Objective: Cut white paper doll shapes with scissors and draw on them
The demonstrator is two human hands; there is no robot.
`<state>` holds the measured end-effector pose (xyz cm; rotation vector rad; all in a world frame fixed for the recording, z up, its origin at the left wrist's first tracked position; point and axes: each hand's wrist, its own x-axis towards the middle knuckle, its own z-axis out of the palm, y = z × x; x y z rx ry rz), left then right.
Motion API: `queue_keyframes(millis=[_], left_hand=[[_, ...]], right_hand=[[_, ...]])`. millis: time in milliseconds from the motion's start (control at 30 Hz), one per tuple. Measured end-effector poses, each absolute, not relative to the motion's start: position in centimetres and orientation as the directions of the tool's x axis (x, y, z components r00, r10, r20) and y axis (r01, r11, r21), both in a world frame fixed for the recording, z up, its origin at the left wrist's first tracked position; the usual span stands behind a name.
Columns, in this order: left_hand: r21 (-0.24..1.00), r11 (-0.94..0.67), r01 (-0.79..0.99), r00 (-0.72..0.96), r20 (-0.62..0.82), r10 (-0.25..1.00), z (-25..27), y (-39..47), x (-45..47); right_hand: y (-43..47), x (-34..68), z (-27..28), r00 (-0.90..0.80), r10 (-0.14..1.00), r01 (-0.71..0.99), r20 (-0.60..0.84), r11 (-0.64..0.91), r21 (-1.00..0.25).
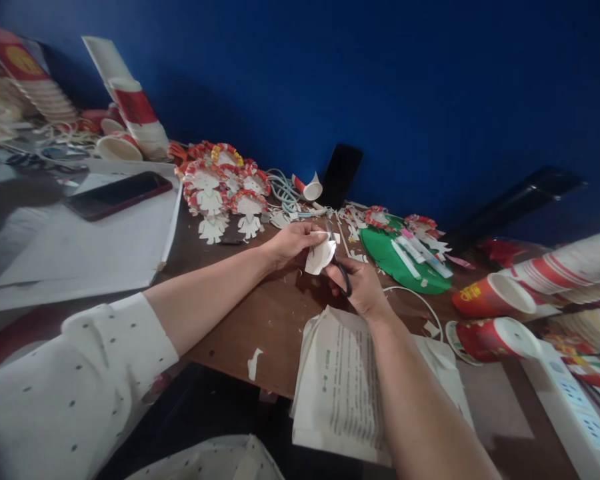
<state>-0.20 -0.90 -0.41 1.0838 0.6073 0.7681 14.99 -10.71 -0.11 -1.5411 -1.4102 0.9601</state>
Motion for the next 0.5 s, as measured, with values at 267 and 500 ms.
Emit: queue_keyframes(millis=[267,500], left_hand=[[0.948,0.251,-0.197,0.604,-0.084,0.793,-0.4,-0.8,-0.1],[0.945,0.262,-0.194,0.615,-0.091,0.784,-0.1,-0.9,-0.3]], right_hand=[[-10.4,15.4,-1.3,0.070,0.997,0.310,0.013,-0.010,-0.951],[-10.3,15.5,-1.5,0.084,0.996,0.337,0.028,-0.002,-0.941]])
